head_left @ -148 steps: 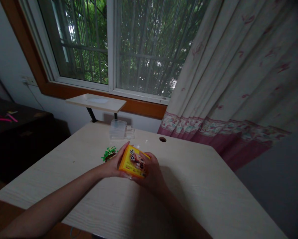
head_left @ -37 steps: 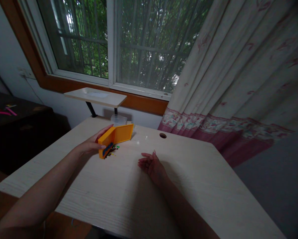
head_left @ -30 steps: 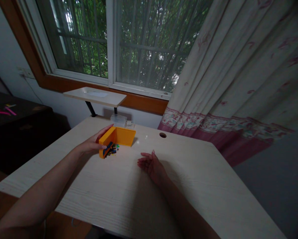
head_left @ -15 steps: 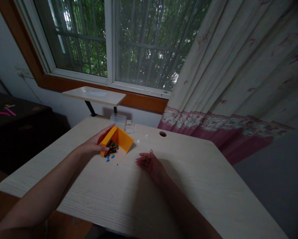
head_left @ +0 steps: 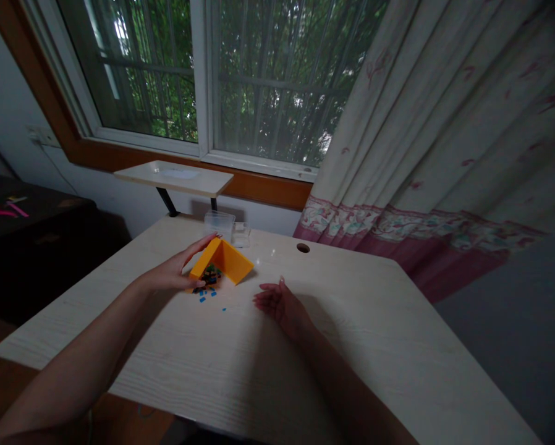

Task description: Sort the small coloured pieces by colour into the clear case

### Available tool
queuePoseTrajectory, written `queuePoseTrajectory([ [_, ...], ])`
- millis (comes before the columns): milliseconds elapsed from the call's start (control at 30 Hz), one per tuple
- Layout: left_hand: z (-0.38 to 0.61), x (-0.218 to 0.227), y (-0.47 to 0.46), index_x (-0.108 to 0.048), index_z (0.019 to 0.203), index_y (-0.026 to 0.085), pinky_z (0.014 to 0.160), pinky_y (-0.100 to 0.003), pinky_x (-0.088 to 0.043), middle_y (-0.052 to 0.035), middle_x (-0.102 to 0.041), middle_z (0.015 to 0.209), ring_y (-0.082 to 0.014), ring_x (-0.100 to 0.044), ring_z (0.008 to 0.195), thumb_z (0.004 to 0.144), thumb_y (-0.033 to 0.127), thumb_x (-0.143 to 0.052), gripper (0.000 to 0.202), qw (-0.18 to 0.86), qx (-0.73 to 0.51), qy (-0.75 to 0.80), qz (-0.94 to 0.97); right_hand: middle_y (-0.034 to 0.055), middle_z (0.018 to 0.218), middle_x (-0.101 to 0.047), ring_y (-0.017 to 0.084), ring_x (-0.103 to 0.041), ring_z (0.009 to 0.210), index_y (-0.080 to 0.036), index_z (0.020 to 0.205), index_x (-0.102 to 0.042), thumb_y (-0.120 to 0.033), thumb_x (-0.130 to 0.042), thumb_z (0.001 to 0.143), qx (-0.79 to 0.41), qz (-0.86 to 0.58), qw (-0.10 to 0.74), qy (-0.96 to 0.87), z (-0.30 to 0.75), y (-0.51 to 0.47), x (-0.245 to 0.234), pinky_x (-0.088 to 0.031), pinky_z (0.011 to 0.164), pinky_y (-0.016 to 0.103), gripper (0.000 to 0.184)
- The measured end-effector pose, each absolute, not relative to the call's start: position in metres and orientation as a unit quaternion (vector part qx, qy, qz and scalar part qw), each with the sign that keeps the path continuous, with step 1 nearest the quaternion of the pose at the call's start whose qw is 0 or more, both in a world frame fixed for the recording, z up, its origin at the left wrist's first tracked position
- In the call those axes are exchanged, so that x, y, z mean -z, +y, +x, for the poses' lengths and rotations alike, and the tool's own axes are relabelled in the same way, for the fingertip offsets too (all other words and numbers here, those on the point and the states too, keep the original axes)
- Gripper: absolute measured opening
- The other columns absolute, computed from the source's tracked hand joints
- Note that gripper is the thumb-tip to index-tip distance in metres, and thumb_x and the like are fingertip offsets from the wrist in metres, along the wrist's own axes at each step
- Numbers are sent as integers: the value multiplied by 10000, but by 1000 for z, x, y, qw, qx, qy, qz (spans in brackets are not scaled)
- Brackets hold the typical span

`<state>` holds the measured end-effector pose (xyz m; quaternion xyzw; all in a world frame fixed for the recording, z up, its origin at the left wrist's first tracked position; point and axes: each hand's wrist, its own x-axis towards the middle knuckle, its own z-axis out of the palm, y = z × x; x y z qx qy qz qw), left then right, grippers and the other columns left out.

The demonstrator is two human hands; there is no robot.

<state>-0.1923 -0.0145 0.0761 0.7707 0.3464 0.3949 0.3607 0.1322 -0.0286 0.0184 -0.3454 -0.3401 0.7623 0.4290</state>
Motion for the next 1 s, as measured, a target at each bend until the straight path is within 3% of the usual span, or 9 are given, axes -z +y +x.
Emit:
queuePoseTrajectory([
  [333,-195,-83,-18,-135,1557,268,1198,-557,-163,-114,-138,1625,-358,-192,1476,768,374,-713,983,233,-302,354,854,99,841,-756,163,-721,771,-148,924,-700,-554,-388,978,-762,-350,426,-340,133,-26,-15,-548,776,299,515],
  [633,-192,-82,-16,-215,1543,271,1177,-569,-223,-112,-231,1601,-370,-248,1457,720,367,-752,987,254,-329,349,840,95,811,-750,162,-720,760,-144,912,-703,-554,-383,980,-766,-359,422,-327,133,-27,-19,-548,782,301,524],
  [833,-191,-81,-14,-228,1541,268,1181,-572,-197,-108,-228,1603,-367,-232,1463,745,381,-730,948,300,-358,319,825,98,822,-748,164,-721,769,-142,921,-704,-546,-378,984,-765,-356,423,-330,134,-25,-13,-551,789,304,523],
  [1000,-188,-77,-15,-224,1543,249,1195,-571,-143,-121,-208,1607,-368,-208,1470,719,351,-763,989,281,-355,333,827,104,836,-750,163,-720,768,-143,929,-704,-541,-367,988,-766,-353,423,-330,134,-25,-12,-553,790,307,525],
])
